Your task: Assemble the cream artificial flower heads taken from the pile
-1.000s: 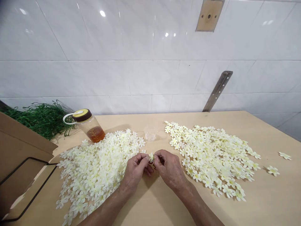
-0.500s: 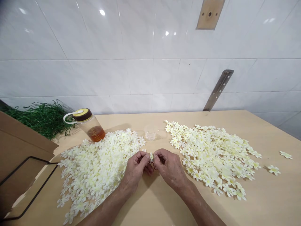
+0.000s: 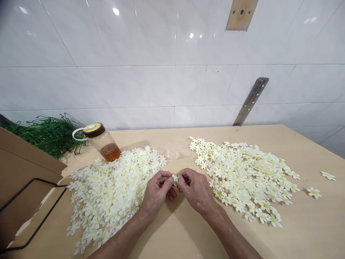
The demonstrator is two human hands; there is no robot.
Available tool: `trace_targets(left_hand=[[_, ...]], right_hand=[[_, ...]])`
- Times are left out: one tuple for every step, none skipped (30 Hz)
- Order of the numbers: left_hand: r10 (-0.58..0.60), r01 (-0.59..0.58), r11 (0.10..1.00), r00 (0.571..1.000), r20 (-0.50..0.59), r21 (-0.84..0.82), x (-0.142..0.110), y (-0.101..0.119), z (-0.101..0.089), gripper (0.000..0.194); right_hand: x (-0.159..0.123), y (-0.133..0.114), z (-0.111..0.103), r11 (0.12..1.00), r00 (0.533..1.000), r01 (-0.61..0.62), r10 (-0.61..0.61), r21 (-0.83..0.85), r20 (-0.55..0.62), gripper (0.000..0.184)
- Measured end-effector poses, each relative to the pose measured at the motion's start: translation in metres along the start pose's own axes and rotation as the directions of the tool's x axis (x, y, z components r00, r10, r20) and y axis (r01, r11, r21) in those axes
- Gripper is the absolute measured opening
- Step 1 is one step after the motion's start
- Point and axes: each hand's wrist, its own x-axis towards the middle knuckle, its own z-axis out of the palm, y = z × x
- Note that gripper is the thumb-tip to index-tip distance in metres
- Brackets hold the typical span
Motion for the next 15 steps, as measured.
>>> trace_targets(left_hand=[[0.001, -0.001, 1.000, 1.000, -0.003, -0.008, 0.0003, -0.0003, -0.0003, 0.029], [0.003, -0.003, 1.000, 1.000, -0.006, -0.016, 0.0005, -0.0004, -0.0005, 0.030], [0.007, -0.007, 1.000, 1.000, -0.008, -0.020, 0.0007, -0.0002, -0.0007, 0.032], [0.013, -0.014, 1.000, 1.000, -0.009, -0.020, 0.0008, 0.0000, -0.0008, 0.033], [0.020, -0.021, 1.000, 1.000, -0.008, -0.015, 0.0009, 0.0003, -0.0008, 0.032], [0.027, -0.027, 1.000, 1.000, -0.007, -0.008, 0.0009, 0.0005, -0.0007, 0.031], [0.032, -0.032, 0.999, 0.999, -0.005, -0.001, 0.0008, 0.0006, -0.0006, 0.029], [0.036, -0.036, 0.999, 0.999, -0.003, 0.003, 0.0007, 0.0006, -0.0005, 0.028], [0.039, -0.039, 0.999, 0.999, -0.003, 0.006, 0.0006, 0.0006, -0.0004, 0.026], [0.040, -0.040, 0.999, 0.999, -0.004, 0.010, 0.0004, 0.0006, -0.0004, 0.024], [0.039, -0.039, 0.999, 0.999, -0.004, 0.015, 0.0001, 0.0007, -0.0005, 0.023], [0.037, -0.037, 0.999, 0.999, -0.001, 0.022, -0.0002, 0.0008, -0.0007, 0.022], [0.033, -0.033, 0.999, 0.999, 0.004, 0.029, -0.0006, 0.0012, -0.0009, 0.022], [0.026, -0.027, 0.999, 1.000, 0.009, 0.036, -0.0010, 0.0016, -0.0012, 0.024], [0.022, -0.023, 0.999, 1.000, 0.015, 0.040, -0.0014, 0.0021, -0.0015, 0.025]], right_hand=[[0.0001, 0.0002, -0.0003, 1.000, 1.000, -0.004, 0.004, 0.009, 0.000, 0.021], [0.0003, 0.0004, -0.0006, 1.000, 1.000, -0.009, 0.009, 0.019, -0.002, 0.020], [0.0004, 0.0004, -0.0010, 1.000, 1.000, -0.014, 0.014, 0.027, -0.002, 0.020], [0.0006, 0.0004, -0.0012, 0.999, 1.000, -0.018, 0.019, 0.033, -0.004, 0.020], [0.0007, 0.0004, -0.0013, 0.999, 1.000, -0.022, 0.023, 0.035, -0.004, 0.020], [0.0007, 0.0004, -0.0013, 0.999, 1.000, -0.025, 0.025, 0.034, -0.004, 0.020], [0.0007, 0.0003, -0.0011, 0.999, 1.000, -0.024, 0.024, 0.028, -0.004, 0.020], [0.0006, 0.0001, -0.0008, 1.000, 1.000, -0.019, 0.019, 0.017, -0.004, 0.021], [0.0005, -0.0002, -0.0006, 1.000, 1.000, -0.010, 0.010, -0.001, -0.008, 0.021], [0.0003, -0.0008, -0.0004, 1.000, 1.000, 0.006, -0.006, -0.027, -0.013, 0.021], [0.0000, -0.0016, -0.0004, 0.998, 0.999, 0.025, -0.026, -0.059, -0.018, 0.022], [-0.0003, -0.0026, -0.0005, 0.995, 0.999, 0.045, -0.048, -0.094, -0.025, 0.022], [-0.0005, -0.0037, -0.0008, 0.990, 0.997, 0.066, -0.070, -0.127, -0.030, 0.022], [-0.0007, -0.0048, -0.0011, 0.984, 0.995, 0.086, -0.092, -0.154, -0.033, 0.022], [-0.0008, -0.0058, -0.0016, 0.979, 0.993, 0.105, -0.113, -0.176, -0.036, 0.021]])
